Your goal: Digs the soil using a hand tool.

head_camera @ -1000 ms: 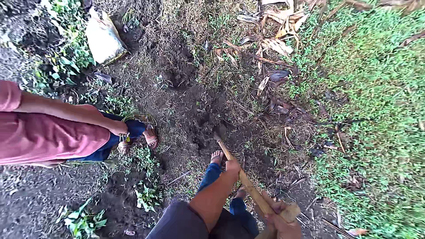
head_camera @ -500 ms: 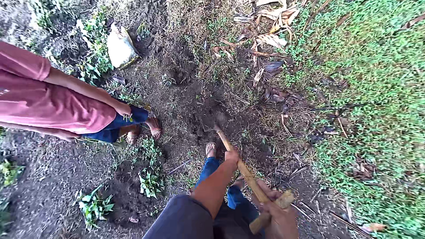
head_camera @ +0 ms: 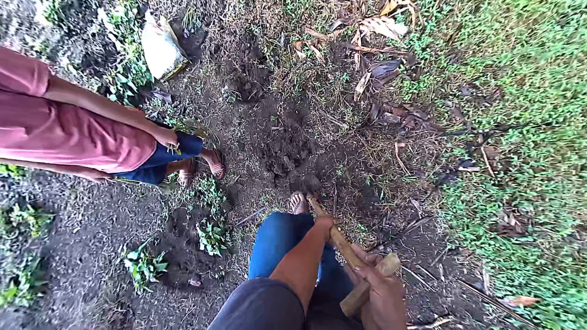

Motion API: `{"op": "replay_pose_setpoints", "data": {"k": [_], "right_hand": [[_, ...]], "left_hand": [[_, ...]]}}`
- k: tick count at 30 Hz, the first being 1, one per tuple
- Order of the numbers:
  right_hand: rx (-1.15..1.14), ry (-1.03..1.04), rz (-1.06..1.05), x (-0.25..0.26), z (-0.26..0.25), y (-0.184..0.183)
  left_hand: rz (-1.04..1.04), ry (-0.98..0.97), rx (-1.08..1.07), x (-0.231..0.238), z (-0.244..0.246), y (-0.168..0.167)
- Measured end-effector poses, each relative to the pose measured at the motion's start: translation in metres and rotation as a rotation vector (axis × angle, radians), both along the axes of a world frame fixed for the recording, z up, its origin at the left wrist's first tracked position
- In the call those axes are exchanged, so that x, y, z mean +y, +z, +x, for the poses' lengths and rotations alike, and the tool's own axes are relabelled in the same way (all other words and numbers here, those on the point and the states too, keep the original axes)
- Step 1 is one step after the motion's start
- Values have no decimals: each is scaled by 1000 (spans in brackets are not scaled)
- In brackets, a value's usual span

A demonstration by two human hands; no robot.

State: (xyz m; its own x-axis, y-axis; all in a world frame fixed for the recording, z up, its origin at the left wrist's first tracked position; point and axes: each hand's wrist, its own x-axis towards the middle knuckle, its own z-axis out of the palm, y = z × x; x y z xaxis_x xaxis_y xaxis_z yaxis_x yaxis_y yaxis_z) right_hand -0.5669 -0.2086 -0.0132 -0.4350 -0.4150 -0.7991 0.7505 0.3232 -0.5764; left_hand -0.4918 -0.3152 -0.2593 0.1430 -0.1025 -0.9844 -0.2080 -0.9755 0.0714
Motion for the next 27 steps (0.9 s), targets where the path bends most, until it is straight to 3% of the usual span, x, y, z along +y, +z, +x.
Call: {"op": "replay_pose_setpoints", "data": {"k": [11, 15, 17, 23, 27], "right_hand": [[-5, 9, 92, -94, -9, -22], [110, 24, 170, -141, -8, -93], [172, 33, 170, -157, -19, -132], [379, 172, 240, -46, -27, -175], [452, 161, 203, 18, -43, -215]], "left_hand": [[73, -33, -62, -77, -6, -27], [65, -147, -152, -117, -4, -92], [32, -108, -157, -139, -15, -130], [-11, -38, -200, -63, -21, -162], [-21, -109, -121, -28, -28, -187]]}}
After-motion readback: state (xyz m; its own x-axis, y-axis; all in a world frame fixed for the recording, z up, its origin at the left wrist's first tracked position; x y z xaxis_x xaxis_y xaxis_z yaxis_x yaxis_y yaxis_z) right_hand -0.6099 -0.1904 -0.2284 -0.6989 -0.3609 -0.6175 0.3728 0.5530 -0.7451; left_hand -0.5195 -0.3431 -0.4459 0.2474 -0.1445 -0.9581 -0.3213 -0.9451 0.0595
